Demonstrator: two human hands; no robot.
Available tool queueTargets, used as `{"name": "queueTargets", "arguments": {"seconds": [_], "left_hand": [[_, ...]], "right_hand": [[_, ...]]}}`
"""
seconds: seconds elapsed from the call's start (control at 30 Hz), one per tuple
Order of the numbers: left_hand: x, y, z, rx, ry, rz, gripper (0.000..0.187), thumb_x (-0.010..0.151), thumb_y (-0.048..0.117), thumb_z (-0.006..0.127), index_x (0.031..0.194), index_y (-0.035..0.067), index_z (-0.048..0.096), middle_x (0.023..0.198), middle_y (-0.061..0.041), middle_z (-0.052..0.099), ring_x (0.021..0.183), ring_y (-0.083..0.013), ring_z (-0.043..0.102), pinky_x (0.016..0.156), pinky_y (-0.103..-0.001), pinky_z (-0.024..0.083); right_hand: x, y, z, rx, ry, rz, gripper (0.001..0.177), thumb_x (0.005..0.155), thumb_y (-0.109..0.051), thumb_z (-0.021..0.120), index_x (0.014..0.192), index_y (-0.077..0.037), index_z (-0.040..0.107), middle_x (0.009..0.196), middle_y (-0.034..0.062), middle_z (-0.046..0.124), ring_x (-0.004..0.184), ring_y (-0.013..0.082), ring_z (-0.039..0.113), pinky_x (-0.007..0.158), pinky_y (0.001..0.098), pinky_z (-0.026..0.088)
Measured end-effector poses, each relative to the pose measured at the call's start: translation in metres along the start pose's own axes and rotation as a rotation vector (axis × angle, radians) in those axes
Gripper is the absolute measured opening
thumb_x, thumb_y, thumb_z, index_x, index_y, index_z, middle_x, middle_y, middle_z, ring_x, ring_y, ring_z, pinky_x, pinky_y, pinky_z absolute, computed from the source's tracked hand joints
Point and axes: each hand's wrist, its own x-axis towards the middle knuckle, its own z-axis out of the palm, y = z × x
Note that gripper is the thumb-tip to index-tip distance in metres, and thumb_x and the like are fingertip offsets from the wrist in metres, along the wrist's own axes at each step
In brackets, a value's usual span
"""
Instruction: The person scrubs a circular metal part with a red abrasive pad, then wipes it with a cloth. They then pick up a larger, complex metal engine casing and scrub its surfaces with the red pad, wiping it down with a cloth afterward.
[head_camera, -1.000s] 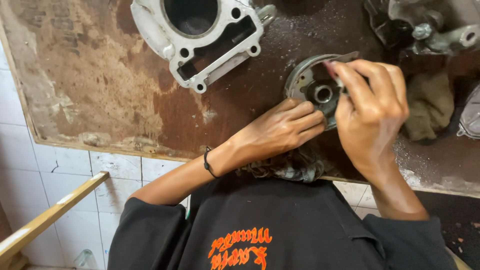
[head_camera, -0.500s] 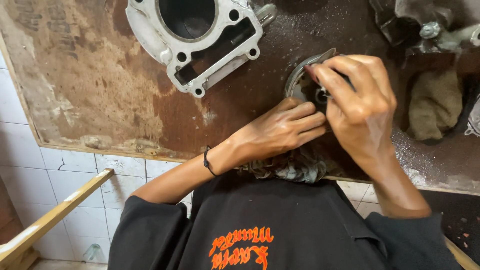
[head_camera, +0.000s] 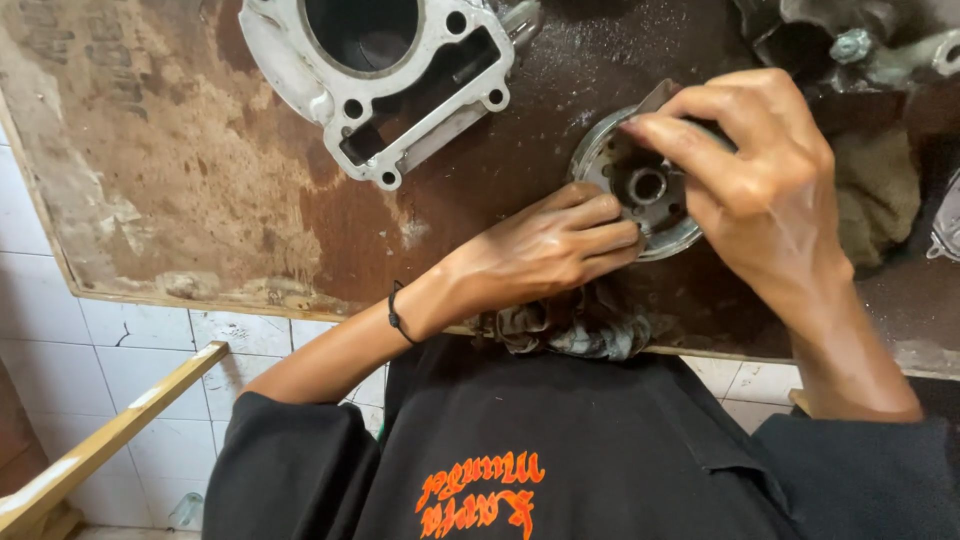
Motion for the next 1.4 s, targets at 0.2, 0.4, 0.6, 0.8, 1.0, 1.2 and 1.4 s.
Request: {"name": "queueTargets", "arguments": {"seconds": [0.2,0.4,0.6,0.8,1.0,1.2,1.4], "left_hand": [[0.003,-0.003,-0.015,0.004,-0.082,0.022,0.028,0.091,0.019,0.059,0.114,0.010,0.071,0.109,-0.002,0.060,0.112,-0.0193,0.055,0.105,-0.037,0.043],[-0.004,0.004,-0.028,0.077,-0.053,-0.006,0.030,0.092,0.019,0.062,0.118,0.009,0.072,0.121,0.002,0.064,0.122,-0.0176,0.054,0.117,-0.045,0.037],[-0.004,0.023,-0.040,0.104,-0.042,-0.171,0.031,0.089,0.016,0.063,0.117,0.009,0.072,0.126,-0.002,0.065,0.130,-0.0190,0.055,0.119,-0.046,0.036],[0.006,0.030,-0.009,0.015,0.028,-0.148,0.035,0.089,0.013,0.064,0.120,-0.002,0.070,0.113,-0.009,0.063,0.112,-0.0248,0.062,0.108,-0.038,0.050],[-0.001,0.018,-0.021,0.019,0.055,-0.099,0.035,0.087,0.013,0.063,0.120,0.000,0.068,0.113,-0.007,0.062,0.112,-0.0222,0.062,0.107,-0.037,0.051],[-0.004,0.017,-0.013,-0.025,0.067,-0.105,0.035,0.088,0.014,0.064,0.121,0.001,0.071,0.115,-0.006,0.063,0.114,-0.0215,0.061,0.105,-0.036,0.050],[-0.019,0.025,-0.020,0.082,0.275,-0.174,0.021,0.091,0.018,0.069,0.110,0.012,0.077,0.119,-0.002,0.064,0.113,-0.0221,0.057,0.103,-0.042,0.047]], "right_hand": [[-0.026,0.010,0.036,0.090,-0.022,-0.151,0.022,0.090,0.002,0.081,0.108,-0.009,0.078,0.109,0.0100,0.071,0.106,0.0262,0.065,0.083,0.0340,0.058],[-0.016,0.003,0.015,0.026,0.018,-0.044,0.039,0.083,0.015,0.073,0.114,-0.008,0.079,0.106,0.0078,0.069,0.104,0.0257,0.064,0.086,0.0363,0.059],[-0.016,-0.012,0.011,-0.028,0.067,0.113,0.041,0.076,0.013,0.073,0.111,-0.005,0.080,0.105,0.0099,0.071,0.101,0.0279,0.065,0.085,0.0394,0.059],[-0.024,-0.006,0.030,0.137,0.074,-0.009,0.027,0.088,0.006,0.077,0.112,-0.007,0.078,0.106,0.0083,0.068,0.103,0.0269,0.064,0.088,0.0370,0.059],[-0.009,-0.016,0.016,0.091,0.013,0.030,0.041,0.070,0.012,0.072,0.107,-0.004,0.078,0.102,0.0104,0.070,0.100,0.0295,0.066,0.083,0.0378,0.059],[-0.007,-0.012,0.005,0.087,0.073,0.146,0.042,0.077,0.014,0.072,0.114,-0.004,0.078,0.107,0.0114,0.070,0.103,0.0310,0.065,0.087,0.0409,0.058],[-0.041,-0.013,0.024,0.189,-0.136,0.058,0.047,0.084,0.011,0.067,0.126,-0.009,0.075,0.129,0.0092,0.071,0.126,0.0271,0.065,0.107,0.0389,0.056]]}}
